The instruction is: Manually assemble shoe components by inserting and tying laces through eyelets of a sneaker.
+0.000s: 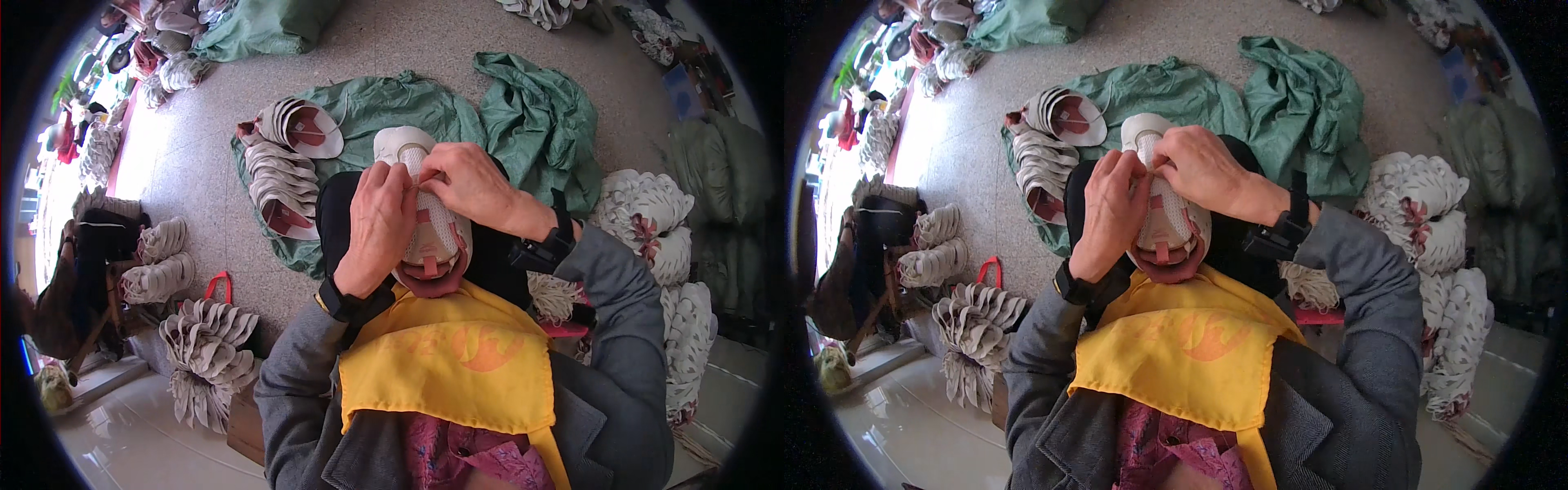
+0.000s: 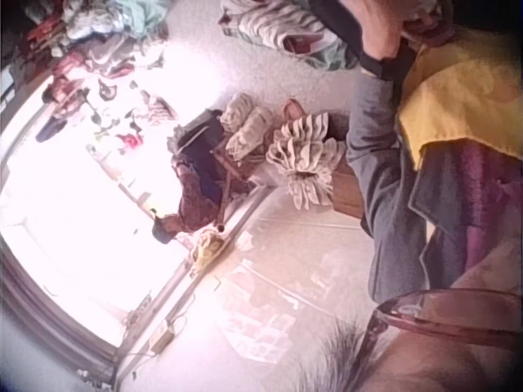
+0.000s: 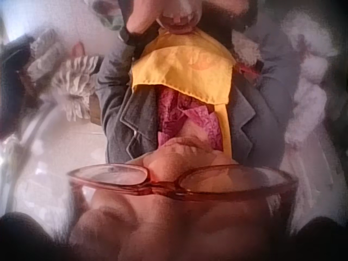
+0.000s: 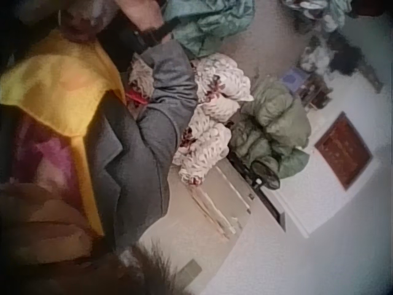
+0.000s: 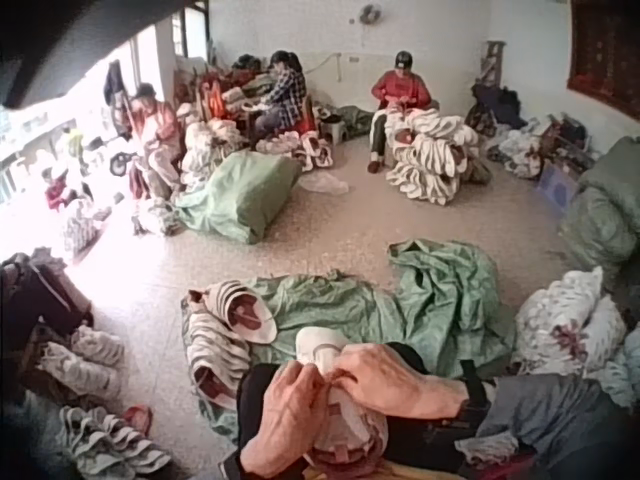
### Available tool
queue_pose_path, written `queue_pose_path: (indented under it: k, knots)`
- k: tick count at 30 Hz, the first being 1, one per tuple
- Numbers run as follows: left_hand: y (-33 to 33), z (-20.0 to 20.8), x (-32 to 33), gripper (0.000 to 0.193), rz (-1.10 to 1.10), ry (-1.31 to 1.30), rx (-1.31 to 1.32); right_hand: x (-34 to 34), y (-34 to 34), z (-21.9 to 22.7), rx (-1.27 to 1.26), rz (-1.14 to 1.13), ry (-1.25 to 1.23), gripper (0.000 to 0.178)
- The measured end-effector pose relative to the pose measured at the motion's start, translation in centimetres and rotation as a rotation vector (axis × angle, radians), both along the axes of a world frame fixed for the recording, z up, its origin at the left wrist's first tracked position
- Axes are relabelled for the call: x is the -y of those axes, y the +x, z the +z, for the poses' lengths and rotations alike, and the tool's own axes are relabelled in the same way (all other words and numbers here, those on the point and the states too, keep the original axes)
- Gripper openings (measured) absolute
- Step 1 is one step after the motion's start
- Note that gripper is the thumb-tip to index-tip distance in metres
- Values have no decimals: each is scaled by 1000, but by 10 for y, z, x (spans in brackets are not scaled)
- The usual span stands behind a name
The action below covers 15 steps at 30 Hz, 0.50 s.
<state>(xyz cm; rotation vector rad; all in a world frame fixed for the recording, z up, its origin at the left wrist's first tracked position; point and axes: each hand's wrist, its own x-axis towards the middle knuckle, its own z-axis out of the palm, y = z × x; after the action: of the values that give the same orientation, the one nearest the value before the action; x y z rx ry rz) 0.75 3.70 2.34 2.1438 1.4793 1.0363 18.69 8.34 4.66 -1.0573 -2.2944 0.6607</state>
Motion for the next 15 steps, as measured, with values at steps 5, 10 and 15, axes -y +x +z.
queue_pose_path:
  k: [5, 10, 15]
  knots:
    - [-11, 5, 1, 20, -28, -138, 143, 7, 1, 7, 163, 70, 130, 9]
    - [-11, 3, 2, 20, -13, -99, 131, 8, -9, 9, 347, 124, 165, 14]
    - [-8, 1, 0, 18, -8, -124, 163, 0, 3, -7, 8, 99, -41, 11]
